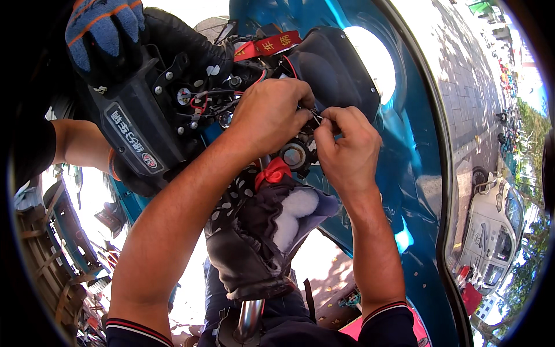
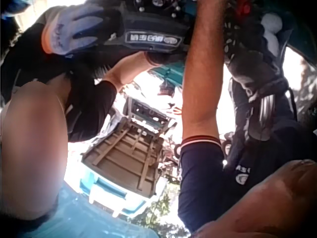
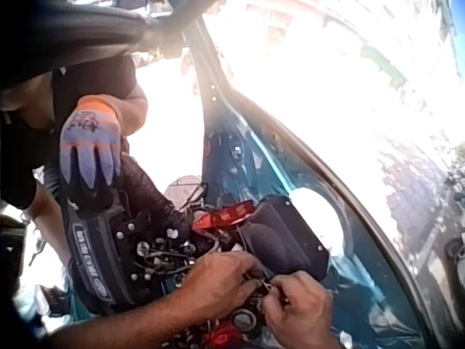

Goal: The person retrieves a pair of scissors from a car and walks to a blue three-wheeled vehicle. They use the scissors to cut a wire near the handlebar assembly and then proceed to strip the insulation and connect the exposed wires by hand.

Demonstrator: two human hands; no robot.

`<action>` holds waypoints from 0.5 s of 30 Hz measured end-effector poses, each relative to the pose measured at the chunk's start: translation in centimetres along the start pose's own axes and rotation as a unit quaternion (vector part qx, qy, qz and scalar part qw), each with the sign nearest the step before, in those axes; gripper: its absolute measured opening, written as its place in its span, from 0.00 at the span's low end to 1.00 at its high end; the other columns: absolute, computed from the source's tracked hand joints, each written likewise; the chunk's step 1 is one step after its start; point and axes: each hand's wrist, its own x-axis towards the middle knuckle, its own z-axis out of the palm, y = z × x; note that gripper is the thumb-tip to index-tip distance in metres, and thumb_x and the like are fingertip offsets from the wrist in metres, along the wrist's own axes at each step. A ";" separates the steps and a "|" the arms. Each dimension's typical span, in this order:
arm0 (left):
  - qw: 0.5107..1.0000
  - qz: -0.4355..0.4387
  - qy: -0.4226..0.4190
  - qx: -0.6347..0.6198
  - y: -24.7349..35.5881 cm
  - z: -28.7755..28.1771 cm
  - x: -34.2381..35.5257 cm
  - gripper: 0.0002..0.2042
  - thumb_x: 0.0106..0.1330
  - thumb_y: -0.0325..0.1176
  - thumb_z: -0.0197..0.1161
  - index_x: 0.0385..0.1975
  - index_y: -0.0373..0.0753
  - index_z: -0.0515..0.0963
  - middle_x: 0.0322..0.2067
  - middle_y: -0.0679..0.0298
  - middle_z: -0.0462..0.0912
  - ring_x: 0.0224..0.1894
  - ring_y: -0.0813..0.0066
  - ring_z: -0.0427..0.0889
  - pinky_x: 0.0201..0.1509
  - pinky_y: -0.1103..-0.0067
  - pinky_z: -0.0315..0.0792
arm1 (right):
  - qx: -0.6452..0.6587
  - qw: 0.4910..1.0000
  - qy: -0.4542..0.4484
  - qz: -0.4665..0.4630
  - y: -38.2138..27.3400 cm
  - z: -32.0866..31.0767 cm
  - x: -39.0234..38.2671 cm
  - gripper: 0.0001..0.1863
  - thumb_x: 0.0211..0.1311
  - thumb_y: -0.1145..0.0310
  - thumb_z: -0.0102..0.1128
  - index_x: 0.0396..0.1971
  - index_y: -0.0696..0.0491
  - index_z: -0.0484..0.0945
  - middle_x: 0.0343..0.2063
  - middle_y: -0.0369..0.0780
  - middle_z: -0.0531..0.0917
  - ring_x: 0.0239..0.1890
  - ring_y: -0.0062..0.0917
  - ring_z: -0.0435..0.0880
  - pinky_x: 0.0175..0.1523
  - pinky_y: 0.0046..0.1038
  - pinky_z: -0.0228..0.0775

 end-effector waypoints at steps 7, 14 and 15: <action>1.000 0.004 0.001 -0.004 -0.2 0.0 0.1 0.09 0.57 0.32 0.71 0.35 0.36 0.86 0.33 0.56 0.88 0.37 0.56 0.88 0.44 0.67 0.80 | -0.037 0.999 -0.016 0.012 -0.9 -0.3 0.5 0.05 0.55 0.78 0.66 0.32 0.59 0.85 0.26 0.44 0.83 0.27 0.35 0.85 0.34 0.33 0.76; 1.000 0.002 0.000 0.001 -0.1 0.0 0.0 0.09 0.56 0.32 0.71 0.35 0.36 0.86 0.33 0.55 0.88 0.37 0.56 0.89 0.44 0.66 0.80 | -0.060 0.998 -0.026 0.009 -1.2 -0.2 0.8 0.06 0.53 0.77 0.68 0.32 0.59 0.87 0.25 0.44 0.84 0.27 0.36 0.85 0.34 0.34 0.76; 1.000 -0.001 -0.002 -0.002 -0.1 0.0 0.0 0.09 0.56 0.32 0.71 0.35 0.36 0.86 0.33 0.55 0.89 0.37 0.55 0.89 0.44 0.66 0.80 | -0.053 0.998 -0.023 0.018 -1.0 0.0 0.8 0.06 0.53 0.77 0.68 0.32 0.59 0.87 0.25 0.44 0.84 0.27 0.36 0.85 0.34 0.34 0.77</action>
